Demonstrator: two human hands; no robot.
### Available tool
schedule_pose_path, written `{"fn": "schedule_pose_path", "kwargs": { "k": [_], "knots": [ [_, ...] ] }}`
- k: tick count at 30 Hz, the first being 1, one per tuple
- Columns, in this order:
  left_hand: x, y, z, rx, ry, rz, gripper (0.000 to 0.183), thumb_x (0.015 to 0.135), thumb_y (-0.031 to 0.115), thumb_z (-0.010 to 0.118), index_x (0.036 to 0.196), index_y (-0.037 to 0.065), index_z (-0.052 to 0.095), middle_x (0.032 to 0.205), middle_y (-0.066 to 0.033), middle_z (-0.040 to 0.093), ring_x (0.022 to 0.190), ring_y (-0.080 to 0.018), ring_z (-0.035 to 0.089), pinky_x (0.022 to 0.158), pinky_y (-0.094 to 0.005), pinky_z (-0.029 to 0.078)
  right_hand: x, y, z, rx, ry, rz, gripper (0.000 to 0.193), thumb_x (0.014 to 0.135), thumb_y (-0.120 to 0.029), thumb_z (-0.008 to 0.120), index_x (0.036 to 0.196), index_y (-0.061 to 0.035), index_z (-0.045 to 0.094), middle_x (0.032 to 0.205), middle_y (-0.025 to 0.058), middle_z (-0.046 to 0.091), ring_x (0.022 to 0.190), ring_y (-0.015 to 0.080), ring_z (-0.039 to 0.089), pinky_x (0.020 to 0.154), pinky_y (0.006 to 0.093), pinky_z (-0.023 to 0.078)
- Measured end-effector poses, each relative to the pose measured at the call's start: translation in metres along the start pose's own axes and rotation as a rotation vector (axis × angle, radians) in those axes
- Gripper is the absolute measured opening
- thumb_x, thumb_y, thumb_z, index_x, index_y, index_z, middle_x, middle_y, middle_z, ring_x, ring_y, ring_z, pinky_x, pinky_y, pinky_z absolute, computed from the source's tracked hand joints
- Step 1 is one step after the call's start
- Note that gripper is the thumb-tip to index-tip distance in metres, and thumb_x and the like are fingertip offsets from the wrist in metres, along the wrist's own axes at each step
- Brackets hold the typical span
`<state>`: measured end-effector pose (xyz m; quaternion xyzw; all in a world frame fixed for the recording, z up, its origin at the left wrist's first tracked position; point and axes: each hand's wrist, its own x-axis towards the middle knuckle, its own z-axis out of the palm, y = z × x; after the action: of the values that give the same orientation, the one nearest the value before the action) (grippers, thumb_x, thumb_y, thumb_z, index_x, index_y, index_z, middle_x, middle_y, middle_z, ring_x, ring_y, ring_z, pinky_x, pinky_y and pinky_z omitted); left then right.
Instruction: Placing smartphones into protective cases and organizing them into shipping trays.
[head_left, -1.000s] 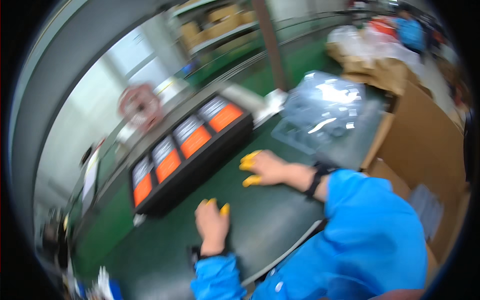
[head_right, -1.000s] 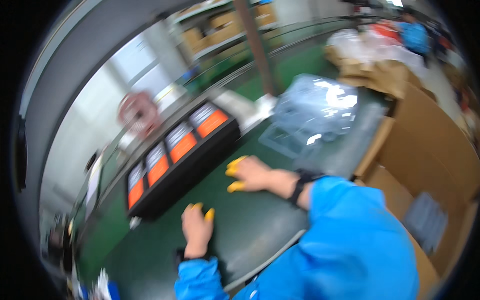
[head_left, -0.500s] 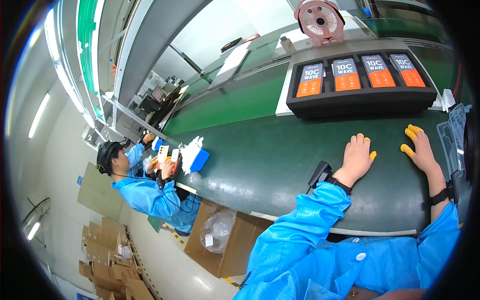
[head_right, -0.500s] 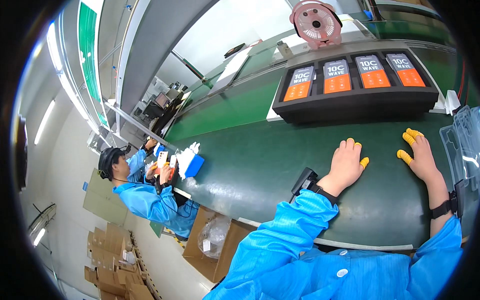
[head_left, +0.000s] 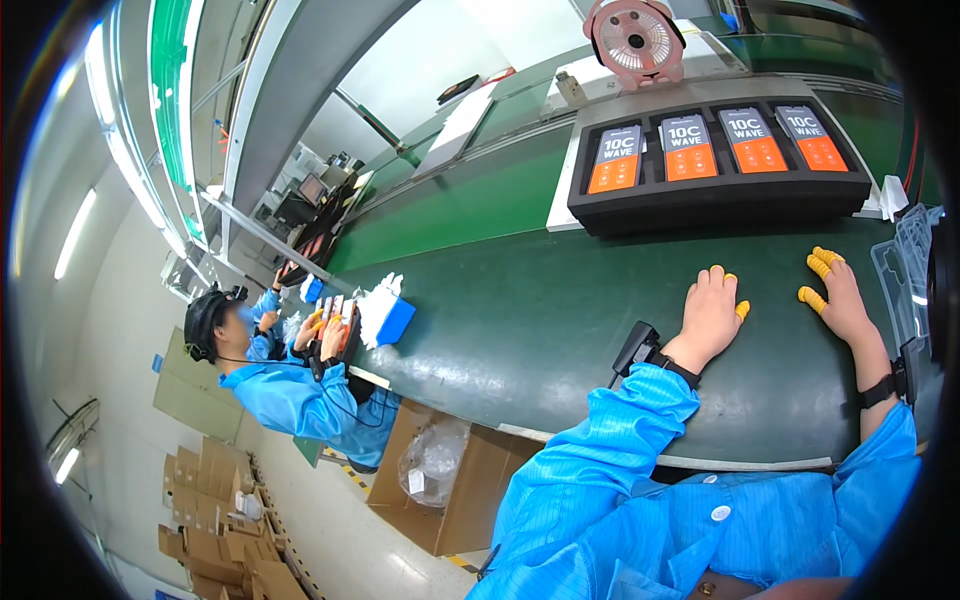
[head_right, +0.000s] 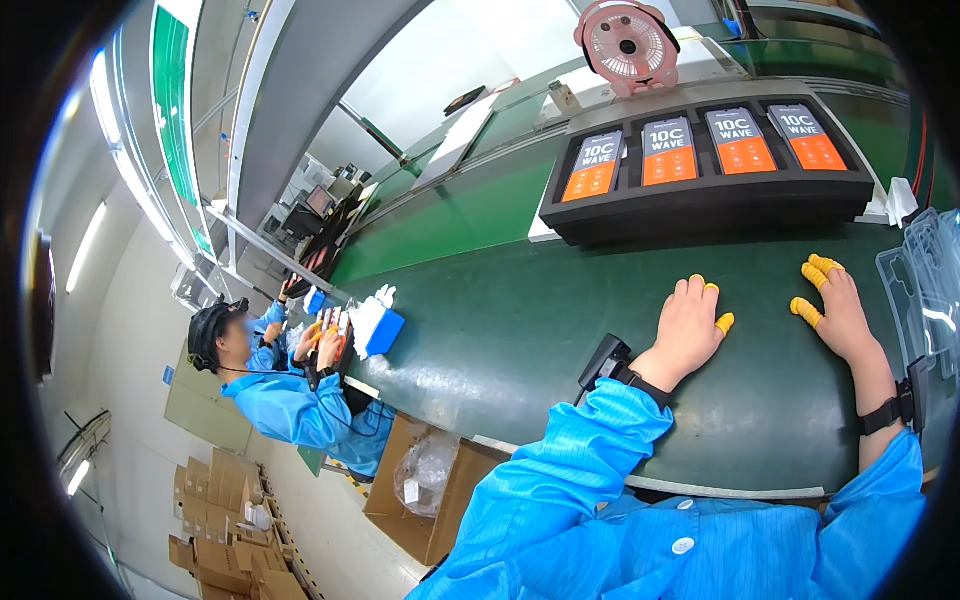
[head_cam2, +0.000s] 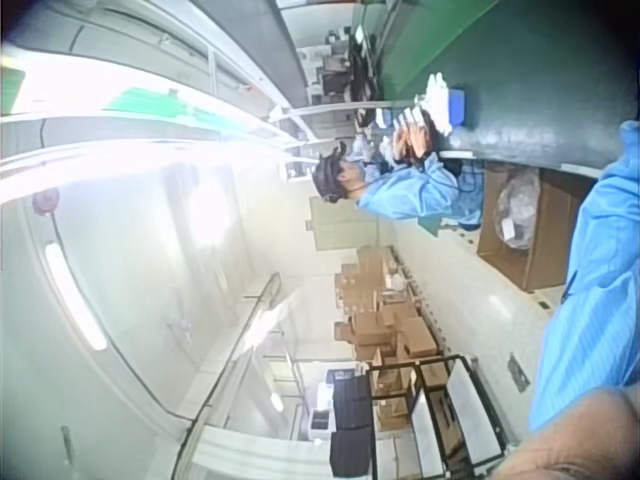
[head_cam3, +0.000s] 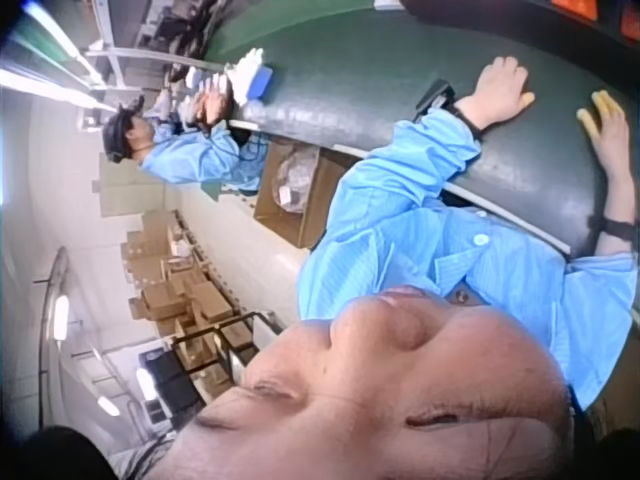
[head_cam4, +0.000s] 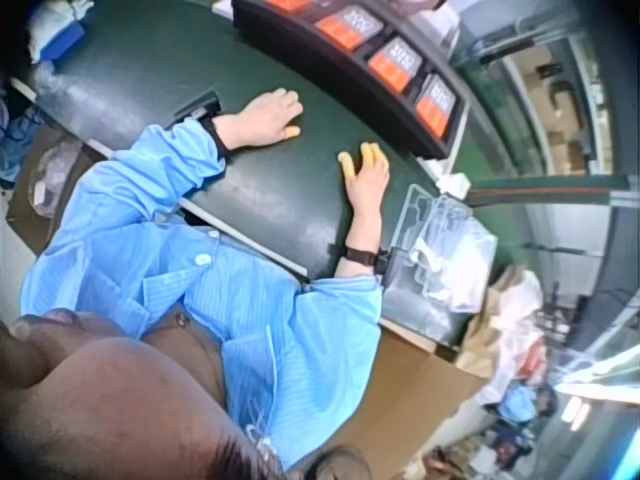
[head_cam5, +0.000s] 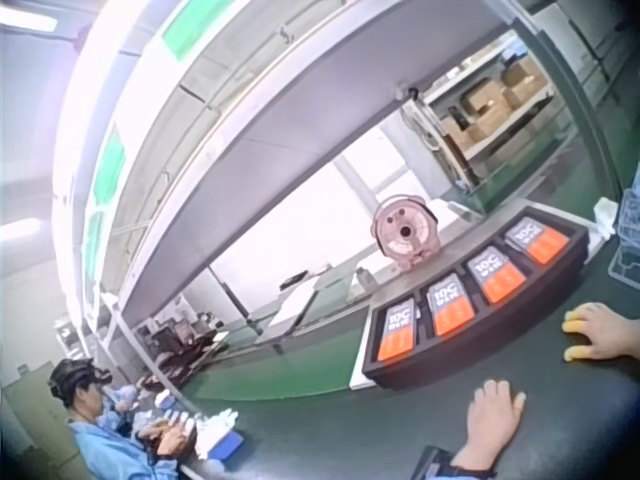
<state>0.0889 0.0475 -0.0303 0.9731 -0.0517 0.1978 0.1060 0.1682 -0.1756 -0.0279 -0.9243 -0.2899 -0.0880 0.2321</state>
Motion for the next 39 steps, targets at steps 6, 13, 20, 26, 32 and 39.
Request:
{"fn": "schedule_pose_path", "kwargs": {
  "k": [6,13,20,26,32,39],
  "knots": [
    [0.0013,0.0015,-0.0016,-0.004,-0.012,-0.004,0.032,0.068,0.019,0.063,0.09,-0.001,0.051,0.089,-0.0128,0.046,0.087,-0.0259,0.045,0.071,-0.0339,0.042,-0.0002,-0.0021,-0.0022,-0.001,0.014,-0.005,0.045,0.074,-0.019,0.062,0.113,0.0001,0.048,0.121,0.0136,0.041,0.115,0.0301,0.034,0.099,0.0362,0.026],
    [0.0015,0.0009,-0.0009,-0.02,0.001,-0.001,0.032,0.069,0.019,0.063,0.09,-0.001,0.05,0.09,-0.013,0.046,0.087,-0.0262,0.045,0.071,-0.0345,0.042,0.0013,-0.0012,-0.0016,0.014,0.025,-0.027,0.045,0.073,-0.019,0.063,0.112,-0.0001,0.049,0.12,0.014,0.042,0.114,0.03,0.035,0.098,0.0362,0.026],
    [0.0015,0.0008,-0.0013,-0.004,-0.02,-0.004,0.032,0.07,0.019,0.062,0.092,-0.001,0.05,0.091,-0.0133,0.046,0.087,-0.0263,0.045,0.071,-0.0343,0.042,0.0006,-0.0017,-0.0015,0.006,0.011,-0.001,0.046,0.073,-0.02,0.062,0.112,-0.001,0.048,0.121,0.0135,0.041,0.115,0.0303,0.034,0.099,0.0364,0.026],
    [0.0013,0.0008,-0.0013,0.006,-0.016,-0.009,0.032,0.069,0.019,0.062,0.091,-0.001,0.05,0.09,-0.0134,0.046,0.087,-0.0262,0.045,0.071,-0.0343,0.042,0.0013,-0.0008,0.0009,0.013,0.03,-0.007,0.045,0.073,-0.02,0.062,0.112,-0.0008,0.048,0.121,0.0136,0.041,0.115,0.0305,0.034,0.099,0.0364,0.026],
    [0.0017,0.0002,-0.0009,-0.014,-0.004,-0.01,0.032,0.068,0.018,0.063,0.09,-0.001,0.05,0.09,-0.0135,0.046,0.087,-0.0264,0.045,0.072,-0.0345,0.042,0.0021,0.0001,0.0024,0.021,0.058,-0.034,0.045,0.072,-0.02,0.063,0.11,-0.0004,0.049,0.119,0.014,0.043,0.114,0.0311,0.035,0.098,0.0368,0.027],
    [0.0017,0.0009,-0.0015,-0.021,0.005,-0.007,0.032,0.067,0.017,0.064,0.091,-0.001,0.051,0.089,-0.0132,0.046,0.087,-0.0264,0.045,0.072,-0.0346,0.042,0.0024,0.0021,0.0044,0.012,0.074,-0.028,0.044,0.072,-0.019,0.064,0.109,-0.0003,0.05,0.118,0.014,0.044,0.114,0.0312,0.035,0.098,0.0368,0.027]
  ]
}}
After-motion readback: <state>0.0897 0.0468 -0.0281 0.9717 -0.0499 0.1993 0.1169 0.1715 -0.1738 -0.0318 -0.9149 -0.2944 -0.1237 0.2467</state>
